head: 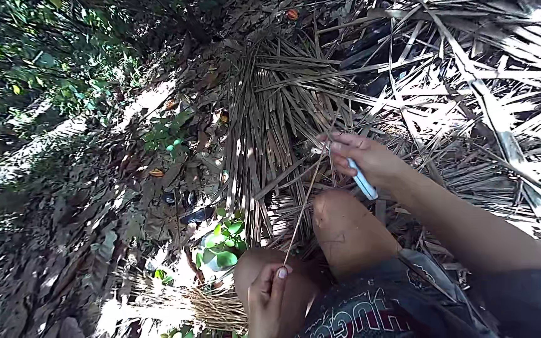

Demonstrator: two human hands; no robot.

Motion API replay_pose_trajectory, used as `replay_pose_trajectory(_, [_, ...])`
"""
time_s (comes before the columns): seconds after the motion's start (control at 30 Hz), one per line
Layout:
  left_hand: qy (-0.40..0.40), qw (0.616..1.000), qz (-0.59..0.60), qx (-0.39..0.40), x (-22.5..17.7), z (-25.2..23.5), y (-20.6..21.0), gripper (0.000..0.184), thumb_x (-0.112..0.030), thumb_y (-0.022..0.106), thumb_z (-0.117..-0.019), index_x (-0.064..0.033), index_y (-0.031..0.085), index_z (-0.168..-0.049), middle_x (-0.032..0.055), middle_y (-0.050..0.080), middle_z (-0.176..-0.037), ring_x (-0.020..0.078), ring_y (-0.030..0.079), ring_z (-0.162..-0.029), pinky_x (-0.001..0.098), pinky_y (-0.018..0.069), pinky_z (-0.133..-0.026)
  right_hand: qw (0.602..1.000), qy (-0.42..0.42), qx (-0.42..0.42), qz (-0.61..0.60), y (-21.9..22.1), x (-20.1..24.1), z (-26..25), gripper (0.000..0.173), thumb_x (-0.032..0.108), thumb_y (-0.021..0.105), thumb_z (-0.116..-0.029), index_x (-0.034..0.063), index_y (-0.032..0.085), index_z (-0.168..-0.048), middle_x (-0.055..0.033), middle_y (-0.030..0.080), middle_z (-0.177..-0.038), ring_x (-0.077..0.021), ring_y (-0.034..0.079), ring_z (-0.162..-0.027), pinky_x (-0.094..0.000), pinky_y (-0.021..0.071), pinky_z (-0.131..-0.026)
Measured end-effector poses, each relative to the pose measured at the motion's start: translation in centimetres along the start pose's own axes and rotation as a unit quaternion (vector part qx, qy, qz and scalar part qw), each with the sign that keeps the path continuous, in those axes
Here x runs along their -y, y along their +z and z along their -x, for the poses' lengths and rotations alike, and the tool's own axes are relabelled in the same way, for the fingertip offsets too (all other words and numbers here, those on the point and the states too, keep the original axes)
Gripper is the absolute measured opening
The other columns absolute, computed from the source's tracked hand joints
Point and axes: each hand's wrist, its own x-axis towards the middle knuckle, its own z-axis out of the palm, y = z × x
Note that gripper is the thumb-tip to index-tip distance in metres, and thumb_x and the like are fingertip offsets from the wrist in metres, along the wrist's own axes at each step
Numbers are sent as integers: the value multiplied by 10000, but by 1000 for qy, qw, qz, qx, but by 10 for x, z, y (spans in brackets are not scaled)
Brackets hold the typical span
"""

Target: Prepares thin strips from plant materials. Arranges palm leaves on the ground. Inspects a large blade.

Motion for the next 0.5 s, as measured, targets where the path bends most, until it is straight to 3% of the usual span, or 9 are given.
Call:
replay_pose_trajectory(0.07, [2, 1000, -14, -16, 2, -2, 4, 170, -183, 548, -1038, -111, 697, -1000, -155, 493, -627, -93, 391, -516, 96, 337, -485, 1000, 1, -12, 0, 9, -7, 2, 335, 150, 428, -1082, 135, 544, -1396, 66, 474, -669, -2, 432, -476, -146, 405, -444])
replay_pose_trajectory(0.17, [13, 999, -14, -39, 1, -16, 10, 178, -168, 529, -1044, -87, 686, -1019, -144, 500, -642, -79, 406, -519, 102, 354, -487, 975, 116, 181, 58, 54, -42, 39, 495, 195, 474, -1073, 167, 382, -1559, 48, 527, -745, -8, 477, -553, -170, 428, -513])
replay_pose_trajectory(0.23, [22, 998, 0, -51, -1, -22, 12, 163, -167, 524, -1044, -92, 665, -1012, -146, 508, -645, -76, 419, -521, 107, 368, -493, 940, 171, 292, 47, 78, -63, 56, 501, 185, 486, -1067, 140, 379, -1555, 34, 538, -790, -5, 453, -561, -170, 387, -503])
replay_pose_trajectory(0.27, [33, 998, 0, -52, 0, -22, 10, 162, -182, 526, -1046, -104, 662, -1008, -151, 506, -646, -79, 417, -522, 104, 365, -493, 935, 175, 306, 42, 79, -64, 55, 474, 184, 492, -1066, 125, 409, -1529, 44, 537, -788, 6, 449, -557, -159, 383, -496])
replay_pose_trajectory(0.4, [73, 995, -46, -53, 15, -5, -5, 182, -264, 542, -1056, -154, 683, -1019, -159, 542, -679, -113, 434, -560, 74, 374, -523, 980, 83, 178, 28, 33, -22, 11, 349, 148, 412, -1073, 99, 553, -1388, 98, 475, -689, 38, 428, -523, -115, 378, -484])
replay_pose_trajectory(0.5, [65, 994, -67, -56, 25, 1, -7, 186, -172, 529, -1045, -79, 685, -1006, -125, 554, -672, -80, 474, -556, 100, 414, -523, 994, 9, 113, 2, 11, -7, -7, 346, 132, 421, -1052, 118, 567, -1365, 88, 461, -629, 18, 431, -474, -127, 394, -449])
